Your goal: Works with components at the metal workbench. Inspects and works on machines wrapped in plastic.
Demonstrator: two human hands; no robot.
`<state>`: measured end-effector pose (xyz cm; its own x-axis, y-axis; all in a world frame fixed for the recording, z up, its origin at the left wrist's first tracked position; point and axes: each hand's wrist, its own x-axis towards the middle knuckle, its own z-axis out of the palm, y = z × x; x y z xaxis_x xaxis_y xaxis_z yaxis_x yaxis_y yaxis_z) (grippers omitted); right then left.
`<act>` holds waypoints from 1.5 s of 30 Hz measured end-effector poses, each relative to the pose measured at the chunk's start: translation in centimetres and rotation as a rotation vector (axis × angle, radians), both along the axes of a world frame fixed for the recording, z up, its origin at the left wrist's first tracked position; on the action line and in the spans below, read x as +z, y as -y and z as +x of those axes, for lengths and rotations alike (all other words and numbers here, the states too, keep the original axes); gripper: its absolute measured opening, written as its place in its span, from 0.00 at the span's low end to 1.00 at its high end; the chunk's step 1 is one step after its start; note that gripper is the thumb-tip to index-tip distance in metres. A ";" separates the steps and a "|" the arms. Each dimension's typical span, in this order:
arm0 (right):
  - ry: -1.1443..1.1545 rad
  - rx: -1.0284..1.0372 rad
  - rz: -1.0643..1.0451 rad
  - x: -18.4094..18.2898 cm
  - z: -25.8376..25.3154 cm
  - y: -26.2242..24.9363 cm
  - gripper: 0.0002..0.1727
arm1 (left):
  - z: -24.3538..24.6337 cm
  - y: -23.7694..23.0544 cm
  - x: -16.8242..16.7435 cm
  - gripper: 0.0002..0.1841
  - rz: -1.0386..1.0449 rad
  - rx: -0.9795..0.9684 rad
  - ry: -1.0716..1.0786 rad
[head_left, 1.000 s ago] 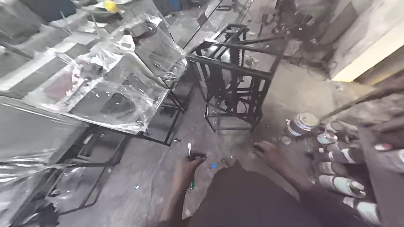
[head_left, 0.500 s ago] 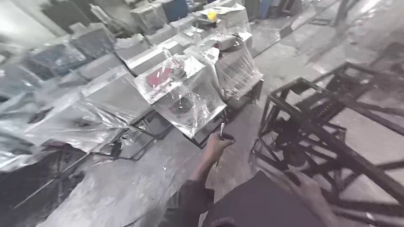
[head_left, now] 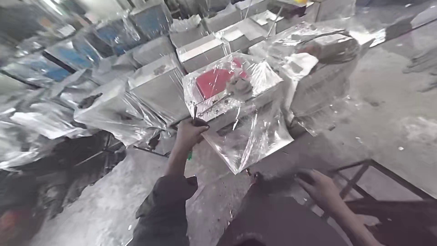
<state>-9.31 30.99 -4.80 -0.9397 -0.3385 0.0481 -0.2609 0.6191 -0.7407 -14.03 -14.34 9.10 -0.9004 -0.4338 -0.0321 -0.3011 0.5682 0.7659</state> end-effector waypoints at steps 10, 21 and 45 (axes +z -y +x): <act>0.158 0.175 0.034 4.2 -14.8 16.3 0.15 | -8.3 9.2 -3.9 0.08 0.070 0.007 0.220; -0.084 0.315 0.396 9.4 -28.5 29.4 0.13 | -8.3 8.0 -4.8 0.07 -0.062 -0.028 0.245; -0.122 0.511 0.569 9.9 -30.0 33.7 0.12 | -5.3 13.1 -5.5 0.15 -0.264 0.130 0.024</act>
